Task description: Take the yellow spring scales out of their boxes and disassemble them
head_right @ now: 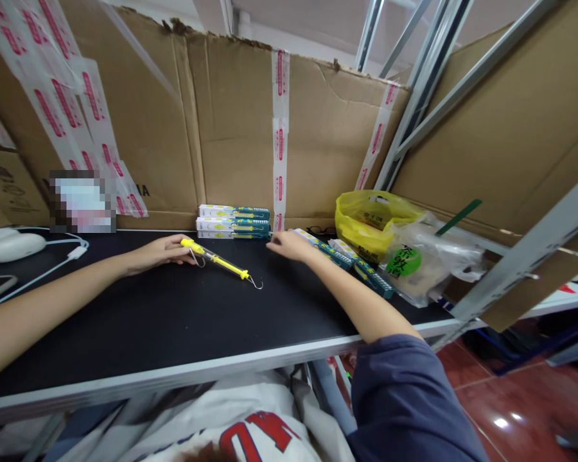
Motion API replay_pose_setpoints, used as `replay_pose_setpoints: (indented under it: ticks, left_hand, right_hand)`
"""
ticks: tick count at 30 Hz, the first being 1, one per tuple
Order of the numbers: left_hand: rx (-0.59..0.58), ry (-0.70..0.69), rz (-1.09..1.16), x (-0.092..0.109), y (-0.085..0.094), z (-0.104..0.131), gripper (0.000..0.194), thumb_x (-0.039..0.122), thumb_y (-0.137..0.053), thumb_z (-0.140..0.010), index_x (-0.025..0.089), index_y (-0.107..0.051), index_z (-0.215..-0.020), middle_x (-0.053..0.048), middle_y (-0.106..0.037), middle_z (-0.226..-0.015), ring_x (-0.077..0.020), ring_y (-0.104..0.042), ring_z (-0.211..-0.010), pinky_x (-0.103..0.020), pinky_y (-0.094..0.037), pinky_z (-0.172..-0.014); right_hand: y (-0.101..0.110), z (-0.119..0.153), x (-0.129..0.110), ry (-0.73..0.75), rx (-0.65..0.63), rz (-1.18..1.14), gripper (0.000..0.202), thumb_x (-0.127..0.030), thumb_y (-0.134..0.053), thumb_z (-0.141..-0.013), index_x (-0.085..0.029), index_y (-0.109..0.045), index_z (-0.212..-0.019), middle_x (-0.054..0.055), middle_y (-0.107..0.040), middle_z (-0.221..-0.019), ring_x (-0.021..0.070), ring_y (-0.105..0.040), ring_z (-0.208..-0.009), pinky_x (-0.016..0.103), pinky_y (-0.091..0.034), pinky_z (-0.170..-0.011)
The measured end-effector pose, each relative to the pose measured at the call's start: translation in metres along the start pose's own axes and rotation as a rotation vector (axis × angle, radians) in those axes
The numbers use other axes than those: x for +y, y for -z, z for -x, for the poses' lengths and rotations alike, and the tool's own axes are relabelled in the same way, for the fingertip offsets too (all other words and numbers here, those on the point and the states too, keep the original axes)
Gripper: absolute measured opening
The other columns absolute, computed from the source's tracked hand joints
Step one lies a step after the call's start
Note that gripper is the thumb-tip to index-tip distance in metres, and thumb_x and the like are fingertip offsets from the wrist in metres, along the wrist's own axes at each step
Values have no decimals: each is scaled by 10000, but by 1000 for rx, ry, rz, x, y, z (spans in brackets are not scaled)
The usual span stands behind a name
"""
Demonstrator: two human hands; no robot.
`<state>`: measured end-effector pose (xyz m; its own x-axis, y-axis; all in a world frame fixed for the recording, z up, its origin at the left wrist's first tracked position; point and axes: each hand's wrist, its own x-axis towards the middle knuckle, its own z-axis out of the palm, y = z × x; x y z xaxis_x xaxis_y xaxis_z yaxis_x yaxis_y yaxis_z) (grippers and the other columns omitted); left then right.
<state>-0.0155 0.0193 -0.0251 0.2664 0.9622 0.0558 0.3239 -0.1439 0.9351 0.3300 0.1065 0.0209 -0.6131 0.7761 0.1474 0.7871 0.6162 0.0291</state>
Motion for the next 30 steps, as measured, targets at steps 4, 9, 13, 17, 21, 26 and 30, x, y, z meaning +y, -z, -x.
replay_pose_setpoints:
  ticks: [4,9,13,17,21,26,30]
  left_hand:
    - [53,30,342,5,-18,1,353,419,-657,-825,235,-490,-1075,-91,-654,-1204,-223,-674,-1024,-344,-520,-881]
    - [161,73,558,17,-51,3,169,342,-533,-915,204,-441,-947,-84,-713,-972,-181,-708,-819,-361,-551,-807]
    - [179,164,614,28,-76,9,118,317,-487,-931,204,-459,-940,7,-641,-791,-148,-687,-668,-295,-560,-657]
    - [138,151,534,31,-87,12,134,325,-494,-913,193,-470,-925,43,-535,-732,-51,-523,-453,-171,-443,-430]
    - [149,87,240,29,-77,7,253,441,-472,-904,194,-481,-961,49,-461,-719,-32,-411,-385,-139,-288,-310]
    - [102,-11,-295,28,-60,10,419,561,-474,-868,207,-515,-1087,20,-522,-740,-94,-477,-453,-208,-376,-371]
    - [0,-301,-736,30,-61,17,388,507,-521,-862,212,-585,-1107,-56,-658,-997,-204,-616,-833,-295,-477,-715]
  right_hand:
    - [-15,13,-58,334,-130,-392,329,-440,-483,-920,-165,-662,-950,27,-682,-803,136,-598,-682,234,-404,-626]
    - [-31,35,-105,535,82,-270,367,-412,-381,-972,-170,-645,-1052,77,-670,-939,166,-589,-803,278,-406,-719]
    - [-36,42,-119,648,136,-155,362,-385,-369,-977,-185,-640,-1109,90,-658,-970,185,-574,-847,304,-408,-772]
    - [-40,41,-118,655,138,-322,243,-268,-436,-938,-198,-662,-994,64,-654,-914,176,-574,-855,294,-414,-790]
    - [-45,31,-107,395,145,-671,139,-239,-487,-884,-177,-611,-869,1,-603,-746,129,-549,-681,249,-404,-663]
    - [-49,16,-91,180,155,-986,265,-378,-403,-939,-163,-551,-888,-37,-520,-621,106,-491,-604,232,-379,-626]
    - [-52,13,-88,240,109,-1062,318,-462,-428,-927,-163,-534,-947,-44,-506,-630,103,-472,-600,230,-376,-617]
